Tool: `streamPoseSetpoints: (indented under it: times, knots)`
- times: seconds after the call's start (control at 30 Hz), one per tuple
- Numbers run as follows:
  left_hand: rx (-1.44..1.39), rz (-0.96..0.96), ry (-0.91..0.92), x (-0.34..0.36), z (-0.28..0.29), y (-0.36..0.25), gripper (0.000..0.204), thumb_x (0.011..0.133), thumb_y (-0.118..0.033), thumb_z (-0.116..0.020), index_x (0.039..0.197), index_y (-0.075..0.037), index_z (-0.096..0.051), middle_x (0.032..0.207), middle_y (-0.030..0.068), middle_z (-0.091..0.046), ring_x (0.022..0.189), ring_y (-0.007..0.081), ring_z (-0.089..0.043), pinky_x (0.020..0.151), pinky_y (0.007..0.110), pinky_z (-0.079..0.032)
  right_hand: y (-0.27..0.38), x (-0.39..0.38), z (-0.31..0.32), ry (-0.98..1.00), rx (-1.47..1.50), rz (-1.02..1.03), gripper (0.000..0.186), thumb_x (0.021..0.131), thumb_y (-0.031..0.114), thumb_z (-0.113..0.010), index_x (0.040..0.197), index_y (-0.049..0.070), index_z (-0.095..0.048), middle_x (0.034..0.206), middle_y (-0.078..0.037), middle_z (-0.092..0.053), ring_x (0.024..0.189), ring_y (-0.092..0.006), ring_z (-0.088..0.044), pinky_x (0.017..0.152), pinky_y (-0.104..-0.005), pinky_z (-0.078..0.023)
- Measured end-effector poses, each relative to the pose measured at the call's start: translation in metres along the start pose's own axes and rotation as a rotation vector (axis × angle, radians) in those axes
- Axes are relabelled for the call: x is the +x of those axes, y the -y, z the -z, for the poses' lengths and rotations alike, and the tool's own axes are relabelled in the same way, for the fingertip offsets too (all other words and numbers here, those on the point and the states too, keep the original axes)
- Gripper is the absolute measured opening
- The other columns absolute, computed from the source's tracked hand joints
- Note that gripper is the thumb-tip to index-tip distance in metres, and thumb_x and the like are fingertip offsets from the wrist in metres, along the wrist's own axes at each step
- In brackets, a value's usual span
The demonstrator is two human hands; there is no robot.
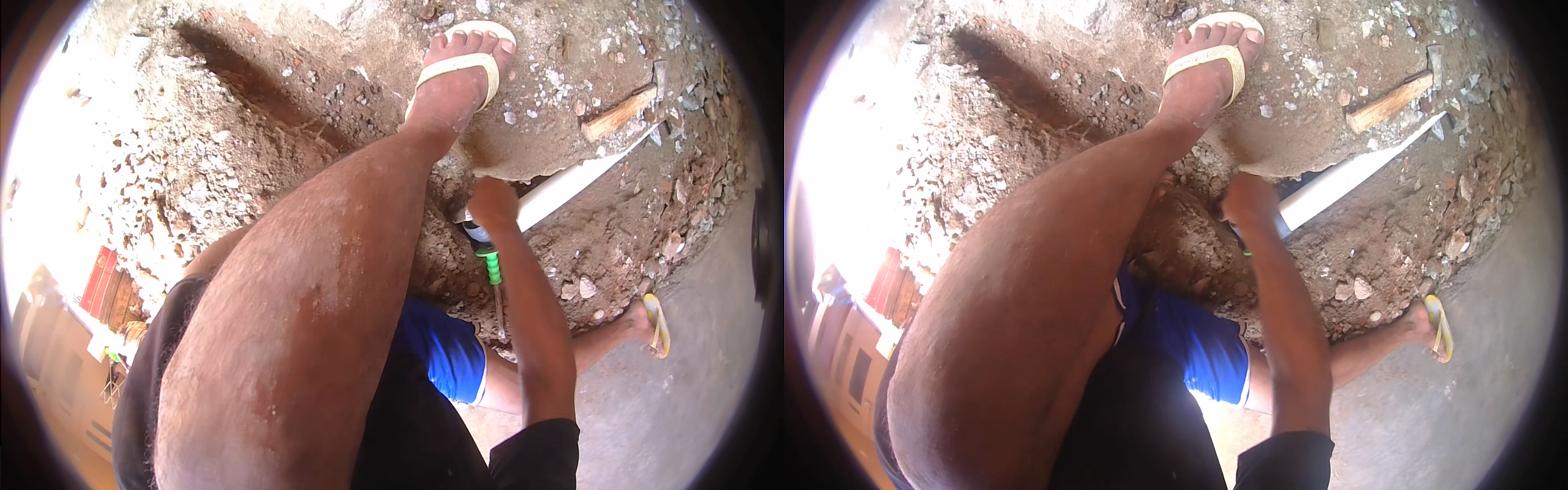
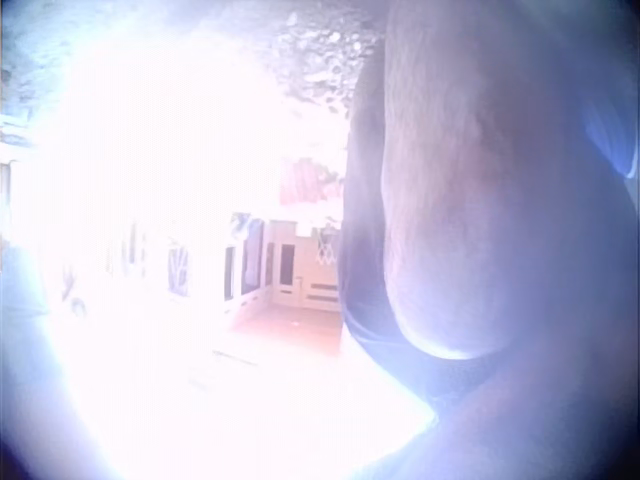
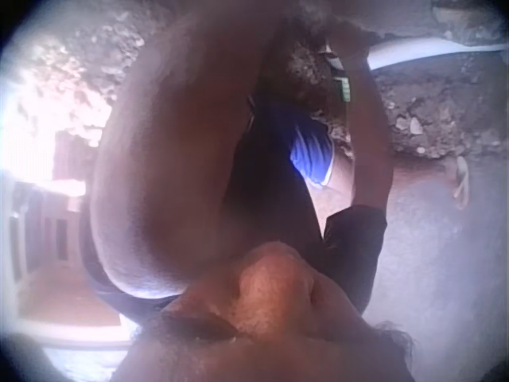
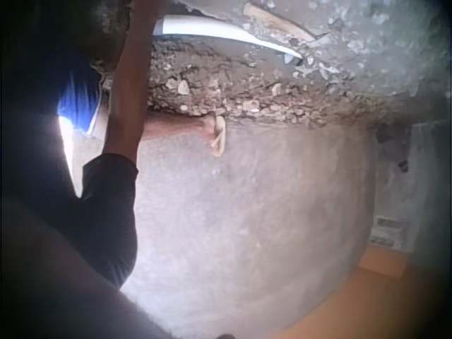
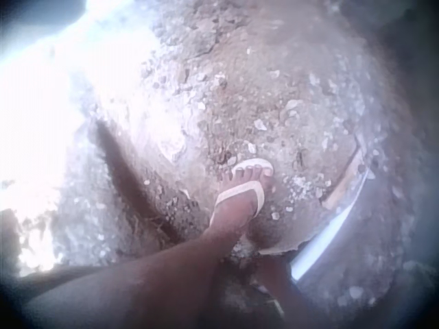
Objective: The person connects a PVC pipe to an elbow joint by hand and uses a hammer to tap the joint into place while sitting in a dirt trench.
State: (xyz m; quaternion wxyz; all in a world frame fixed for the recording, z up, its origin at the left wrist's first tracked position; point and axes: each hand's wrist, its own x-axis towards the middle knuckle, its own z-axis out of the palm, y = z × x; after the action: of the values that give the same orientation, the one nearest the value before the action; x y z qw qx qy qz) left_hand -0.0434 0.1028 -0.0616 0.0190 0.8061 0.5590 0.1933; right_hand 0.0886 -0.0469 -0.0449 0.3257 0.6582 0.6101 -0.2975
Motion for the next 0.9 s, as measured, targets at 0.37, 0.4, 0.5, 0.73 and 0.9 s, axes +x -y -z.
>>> streamPoseSetpoints:
  times: [0.37, 0.4, 0.5, 0.73, 0.9]
  knots:
    - [-0.024, 0.045, 0.174, 0.006, -0.001, 0.002, 0.043, 0.089, -0.017, -0.061, 0.131, -0.014, -0.050, 0.125, 0.0103, -0.060, 0.116, 0.0284, -0.058, 0.092, 0.050, -0.045, -0.009, -0.070, 0.013, -0.085, -0.021, 0.110, 0.014, 0.082, 0.011, -0.062, 0.080, 0.004, -0.075, 0.080, -0.018, -0.071, 0.079, -0.0339, -0.071, 0.074, -0.0438, -0.056]
    - [-0.029, 0.035, 0.169, 0.006, -0.003, 0.002, 0.042, 0.090, -0.017, -0.060, 0.131, -0.015, -0.050, 0.127, 0.0106, -0.059, 0.117, 0.0285, -0.058, 0.092, 0.050, -0.045, -0.004, -0.066, 0.009, -0.106, -0.022, 0.150, 0.015, 0.081, 0.009, -0.061, 0.080, 0.005, -0.075, 0.080, -0.018, -0.071, 0.079, -0.0339, -0.071, 0.073, -0.0439, -0.057]
    - [-0.029, 0.025, 0.184, 0.005, -0.005, 0.001, 0.041, 0.093, -0.018, -0.058, 0.133, -0.015, -0.049, 0.130, 0.0112, -0.058, 0.117, 0.0290, -0.058, 0.094, 0.051, -0.045, 0.010, -0.045, -0.002, 0.025, -0.053, 0.086, 0.017, 0.081, 0.008, -0.059, 0.082, 0.006, -0.076, 0.082, -0.014, -0.072, 0.080, -0.0342, -0.072, 0.076, -0.0428, -0.057]
    - [0.007, 0.040, 0.173, 0.006, -0.004, 0.002, 0.040, 0.093, -0.018, -0.057, 0.132, -0.014, -0.049, 0.128, 0.0113, -0.060, 0.117, 0.0296, -0.059, 0.094, 0.052, -0.045, 0.008, -0.011, -0.012, 0.311, -0.040, -0.071, 0.022, 0.086, 0.015, -0.059, 0.095, 0.003, -0.074, 0.103, -0.018, -0.072, 0.098, -0.0340, -0.070, 0.085, -0.0417, -0.055]
    - [-0.007, 0.029, 0.219, 0.006, 0.020, 0.002, 0.041, 0.092, -0.017, -0.059, 0.132, -0.014, -0.048, 0.128, 0.0112, -0.059, 0.116, 0.0297, -0.059, 0.092, 0.050, -0.046, -0.031, -0.041, -0.014, 0.302, 0.081, -0.040, 0.027, 0.085, 0.019, -0.064, 0.099, -0.003, -0.071, 0.102, -0.023, -0.071, 0.098, -0.0368, -0.068, 0.086, -0.0437, -0.055]
